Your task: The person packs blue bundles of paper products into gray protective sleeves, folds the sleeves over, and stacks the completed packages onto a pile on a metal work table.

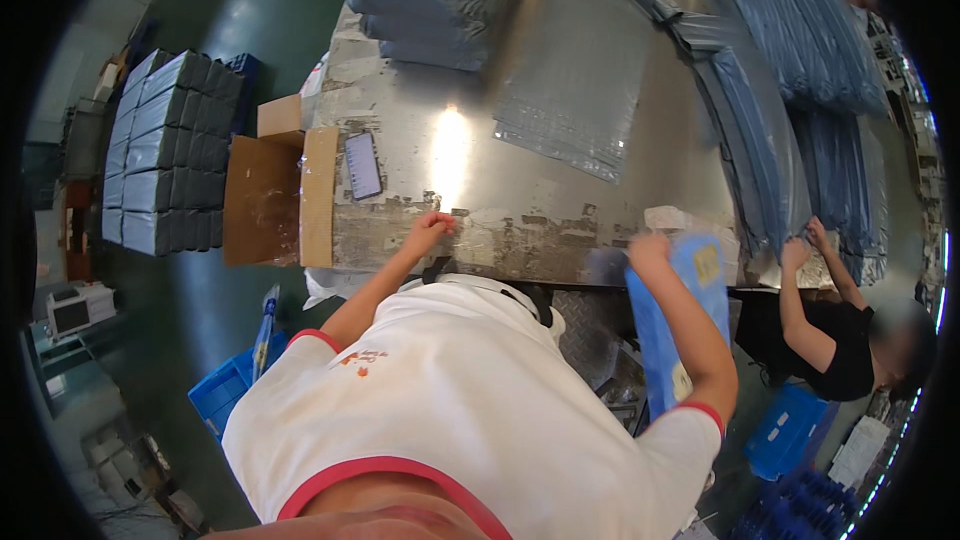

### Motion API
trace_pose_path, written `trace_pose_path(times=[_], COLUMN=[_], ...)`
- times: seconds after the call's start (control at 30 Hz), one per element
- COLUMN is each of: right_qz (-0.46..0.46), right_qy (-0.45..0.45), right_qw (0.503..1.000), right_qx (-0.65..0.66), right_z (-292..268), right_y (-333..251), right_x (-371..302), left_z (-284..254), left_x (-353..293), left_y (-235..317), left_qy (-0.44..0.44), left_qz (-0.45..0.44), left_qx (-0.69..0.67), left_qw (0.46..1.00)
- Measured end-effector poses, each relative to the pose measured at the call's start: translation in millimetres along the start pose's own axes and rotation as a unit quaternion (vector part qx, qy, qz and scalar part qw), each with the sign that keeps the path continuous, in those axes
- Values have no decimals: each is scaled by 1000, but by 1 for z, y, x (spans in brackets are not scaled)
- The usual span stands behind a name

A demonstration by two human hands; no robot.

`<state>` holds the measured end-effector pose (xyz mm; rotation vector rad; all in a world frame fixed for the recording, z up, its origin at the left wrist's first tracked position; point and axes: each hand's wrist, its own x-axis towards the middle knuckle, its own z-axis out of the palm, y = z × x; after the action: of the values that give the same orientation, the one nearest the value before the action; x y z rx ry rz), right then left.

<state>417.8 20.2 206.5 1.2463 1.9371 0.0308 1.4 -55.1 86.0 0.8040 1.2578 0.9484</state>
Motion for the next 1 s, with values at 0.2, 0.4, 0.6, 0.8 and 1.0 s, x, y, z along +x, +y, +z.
trace_pose_path(times=[0.2, 0.4, 0.6, 0.8, 1.0], right_qz=[71, 117, 256, 74, 50], right_qy=[180, 378, -1, -113, -130], right_qw=[965, 796, 689, 400, 447], right_qx=[177, 457, 678, 906, 884], right_z=[-146, -119, 141, 43, -3], right_y=[2, 60, 58, -37, -125], right_x=[110, 116, 64, -11, -56], left_z=[21, 41, 86, 119, 63], left_x=[11, 19, 29, 28, -30], left_y=[28, 20, -8, -11, 3], left_qy=[-55, -80, -213, -306, -310], left_qz=[18, 20, -73, -228, -260], left_qx=[35, 67, 129, 49, -75], left_qw=[998, 994, 966, 923, 911])
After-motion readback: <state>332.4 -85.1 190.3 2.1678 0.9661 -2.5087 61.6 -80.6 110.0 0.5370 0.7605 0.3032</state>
